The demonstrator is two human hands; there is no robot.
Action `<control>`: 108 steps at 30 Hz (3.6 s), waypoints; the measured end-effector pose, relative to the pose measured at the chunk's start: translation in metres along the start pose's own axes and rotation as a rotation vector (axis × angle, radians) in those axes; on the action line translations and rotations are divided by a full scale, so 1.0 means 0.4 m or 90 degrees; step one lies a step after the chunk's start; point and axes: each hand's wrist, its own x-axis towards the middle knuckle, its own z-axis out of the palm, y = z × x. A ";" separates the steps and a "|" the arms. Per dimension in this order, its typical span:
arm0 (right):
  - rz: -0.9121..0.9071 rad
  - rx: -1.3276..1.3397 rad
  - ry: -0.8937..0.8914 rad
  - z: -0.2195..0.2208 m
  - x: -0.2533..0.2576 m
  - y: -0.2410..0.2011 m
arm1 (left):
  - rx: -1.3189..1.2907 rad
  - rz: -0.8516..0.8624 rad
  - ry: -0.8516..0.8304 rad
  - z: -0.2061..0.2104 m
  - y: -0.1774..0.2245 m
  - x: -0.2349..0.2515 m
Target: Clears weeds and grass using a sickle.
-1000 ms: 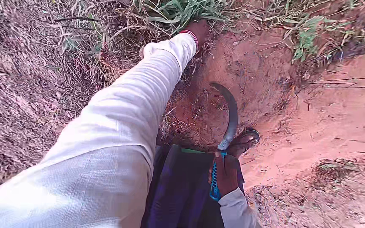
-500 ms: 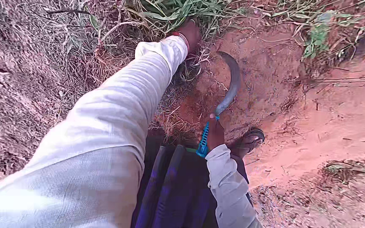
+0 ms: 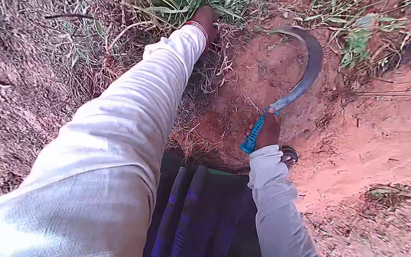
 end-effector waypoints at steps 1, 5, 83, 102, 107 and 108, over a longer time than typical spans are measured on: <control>0.003 0.030 0.013 0.031 0.030 -0.009 | 0.014 0.002 -0.001 -0.001 -0.001 0.005; 0.060 0.092 0.030 0.065 0.017 -0.018 | 0.169 0.060 -0.045 0.025 0.061 -0.033; 0.013 -0.272 -0.064 0.158 0.113 -0.063 | 0.273 0.188 -0.065 -0.026 -0.055 0.096; 0.046 -0.326 -0.066 0.045 -0.050 0.044 | 0.295 0.331 -0.070 0.008 0.059 -0.075; -0.033 -0.298 -0.045 -0.023 -0.091 0.077 | 0.341 0.188 -0.192 0.130 0.130 -0.103; -0.030 -0.275 -0.049 -0.037 -0.090 0.068 | 0.306 0.168 -0.186 0.132 0.120 -0.095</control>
